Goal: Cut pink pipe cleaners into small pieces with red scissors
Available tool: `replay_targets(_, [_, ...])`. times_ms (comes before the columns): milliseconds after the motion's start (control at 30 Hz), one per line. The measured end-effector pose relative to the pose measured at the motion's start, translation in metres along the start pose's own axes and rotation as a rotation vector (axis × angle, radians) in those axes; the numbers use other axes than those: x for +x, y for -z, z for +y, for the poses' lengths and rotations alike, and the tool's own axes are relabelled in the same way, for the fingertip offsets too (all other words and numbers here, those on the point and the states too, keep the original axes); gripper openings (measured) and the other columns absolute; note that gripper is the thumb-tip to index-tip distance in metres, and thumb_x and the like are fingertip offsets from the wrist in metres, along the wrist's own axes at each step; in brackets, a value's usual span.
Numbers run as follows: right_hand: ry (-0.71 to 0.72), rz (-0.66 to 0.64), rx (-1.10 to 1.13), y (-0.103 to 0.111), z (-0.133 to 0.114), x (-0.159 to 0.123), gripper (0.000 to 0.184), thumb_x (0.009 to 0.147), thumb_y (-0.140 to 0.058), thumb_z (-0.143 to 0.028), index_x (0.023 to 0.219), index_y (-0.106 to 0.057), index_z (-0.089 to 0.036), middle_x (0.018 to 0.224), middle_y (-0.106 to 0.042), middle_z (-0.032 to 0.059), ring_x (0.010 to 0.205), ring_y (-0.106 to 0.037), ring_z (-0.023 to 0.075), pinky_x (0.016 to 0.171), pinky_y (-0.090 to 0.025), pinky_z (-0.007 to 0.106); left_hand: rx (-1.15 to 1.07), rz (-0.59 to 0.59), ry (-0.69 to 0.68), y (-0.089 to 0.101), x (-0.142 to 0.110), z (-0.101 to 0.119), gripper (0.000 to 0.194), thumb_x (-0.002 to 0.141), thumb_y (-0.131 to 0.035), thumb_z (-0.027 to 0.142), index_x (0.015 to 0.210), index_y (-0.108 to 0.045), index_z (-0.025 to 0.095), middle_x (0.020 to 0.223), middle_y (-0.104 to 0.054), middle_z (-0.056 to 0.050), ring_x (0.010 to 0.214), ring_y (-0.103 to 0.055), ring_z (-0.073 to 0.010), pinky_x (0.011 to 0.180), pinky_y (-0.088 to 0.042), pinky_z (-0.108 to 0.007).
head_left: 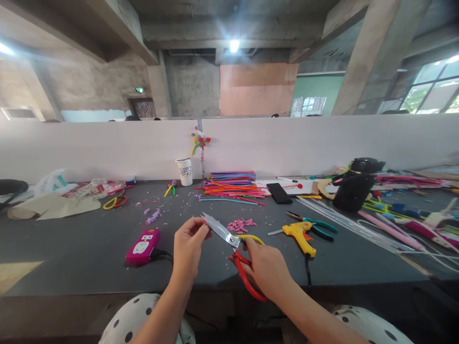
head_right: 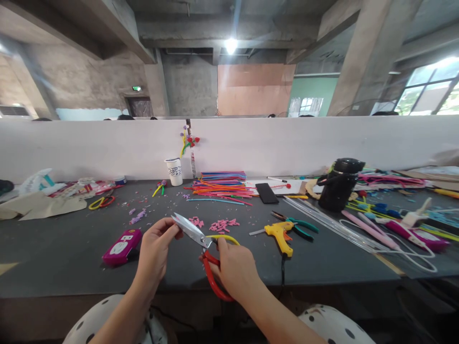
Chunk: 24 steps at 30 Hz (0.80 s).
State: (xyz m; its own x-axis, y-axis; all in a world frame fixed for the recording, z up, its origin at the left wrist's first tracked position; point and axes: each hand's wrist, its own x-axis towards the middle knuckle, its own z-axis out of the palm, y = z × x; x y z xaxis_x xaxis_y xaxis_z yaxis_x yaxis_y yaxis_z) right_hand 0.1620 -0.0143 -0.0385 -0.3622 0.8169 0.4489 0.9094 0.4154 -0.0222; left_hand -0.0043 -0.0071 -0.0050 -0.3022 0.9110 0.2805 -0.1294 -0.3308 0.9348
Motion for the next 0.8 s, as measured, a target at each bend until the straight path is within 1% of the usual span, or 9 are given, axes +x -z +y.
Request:
replay_targets(333, [0.004, 0.004, -0.005, -0.0004, 0.0002, -0.0013, 0.033, 0.082, -0.042, -0.049, 0.083, -0.049, -0.018, 0.067, -0.063, 0.0030, 0.058, -0.061, 0.0207, 0.048, -0.031, 0.028, -0.016, 0.010, -0.001, 0.0007, 0.0004, 0.0008, 0.004, 0.064, -0.058, 0.016, 0.063, -0.062, 0.016, 0.056, -0.057, 0.004, 0.054, -0.051, -0.0088, 0.055, -0.040, -0.018])
replay_targets(600, [0.004, 0.005, 0.010, -0.0023, 0.0010, -0.0023, 0.034, 0.082, -0.040, -0.051, 0.083, -0.048, -0.018, 0.064, -0.063, 0.0015, 0.056, -0.061, 0.0198, 0.046, -0.027, 0.027, 0.022, 0.027, -0.030, 0.0009, 0.0009, 0.0023, 0.005, 0.064, -0.058, 0.016, 0.064, -0.062, 0.017, 0.056, -0.058, 0.004, 0.055, -0.052, -0.0091, 0.056, -0.042, -0.018])
replay_targets(733, [0.003, 0.003, 0.003, -0.0012, 0.0005, -0.0010, 0.033, 0.081, -0.043, -0.051, 0.084, -0.048, -0.019, 0.064, -0.063, 0.0016, 0.056, -0.061, 0.0190, 0.047, -0.026, 0.027, 0.047, 0.025, -0.046, 0.0017, 0.0007, 0.0026, 0.006, 0.065, -0.057, 0.016, 0.065, -0.063, 0.017, 0.057, -0.059, 0.004, 0.055, -0.053, -0.0100, 0.057, -0.042, -0.020])
replay_targets(800, [-0.008, -0.015, -0.013, -0.0005, 0.0006, -0.0001, 0.030, 0.080, -0.047, -0.048, 0.084, -0.049, -0.018, 0.063, -0.063, 0.0016, 0.056, -0.061, 0.0190, 0.046, -0.025, 0.026, 0.051, 0.027, -0.046, 0.0023, 0.0008, 0.0021, 0.006, 0.065, -0.057, 0.017, 0.066, -0.063, 0.017, 0.059, -0.060, 0.003, 0.057, -0.054, -0.0110, 0.057, -0.043, -0.021])
